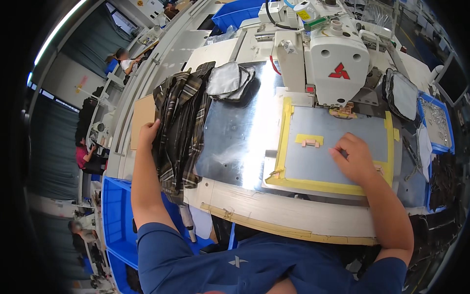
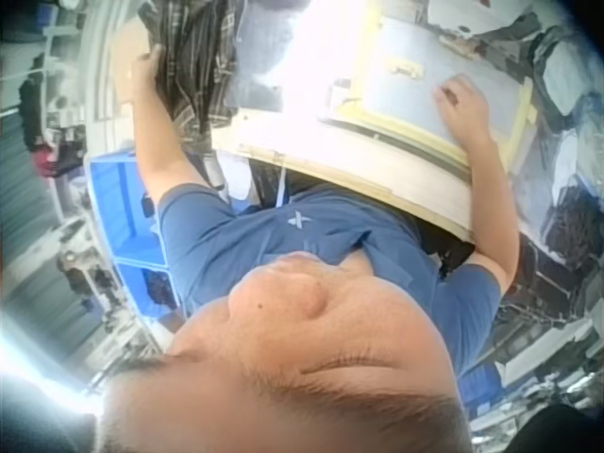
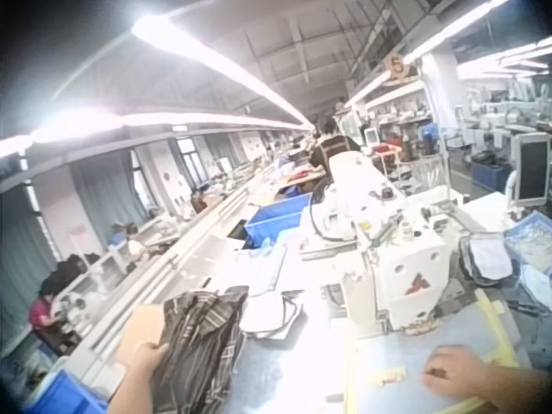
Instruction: The person aligns a zipper onto a dark fabric pouch and sews it using an industrial sewing machine. They guide the fabric under the needle, stitch along the zipper, and trim excess threads. The person repeats this process for multiple pouches, handling them one at a time.
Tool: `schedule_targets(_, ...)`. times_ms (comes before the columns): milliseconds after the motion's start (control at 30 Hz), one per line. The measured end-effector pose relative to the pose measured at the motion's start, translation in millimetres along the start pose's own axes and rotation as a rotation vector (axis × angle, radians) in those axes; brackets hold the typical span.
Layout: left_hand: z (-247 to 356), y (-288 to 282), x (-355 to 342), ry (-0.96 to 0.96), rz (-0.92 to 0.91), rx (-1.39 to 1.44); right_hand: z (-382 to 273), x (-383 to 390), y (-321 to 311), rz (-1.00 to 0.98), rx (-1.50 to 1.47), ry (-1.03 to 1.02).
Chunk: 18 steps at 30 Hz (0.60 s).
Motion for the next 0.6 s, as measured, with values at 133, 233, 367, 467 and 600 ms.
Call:
schedule_targets(133, -2.2, 5.3, -6.4, 0.127, -0.005, -0.264, -1.0, 1.1, -3.4, -0.015, 0.019, 0.014)
schedule_targets(233, -0.7, 2.4, -5.4, 0.153, 0.054, -0.398, -7.0, 0.8, -2.0, -0.015, 0.042, 0.003)
schedule_targets(367, -1.1, -26.4, -14.9, 0.178, 0.216, -0.383, -11.6, -0.8, -2.1, -0.057, 0.021, 0.029)
schedule_targets(467, 72.3, -40.5, -11.1, 0.304, 0.256, -0.366, -8.6, -2.6, -18.7, -0.158, 0.063, 0.086)
schedule_targets(600, 111.3, -23.4, 14.0, 0.454, 0.148, -0.100, -8.2, 6.1, -64.2, -0.499, 0.187, 0.088)
Point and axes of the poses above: each hand's wrist, its own x-axis away from the middle knuckle, its own y-axis out of the palm, z = x × y, the point moved 2 cm from there along -x, towards the middle knuckle, and after that the axes turned 10 degrees about -z, right-handed, at the moved point
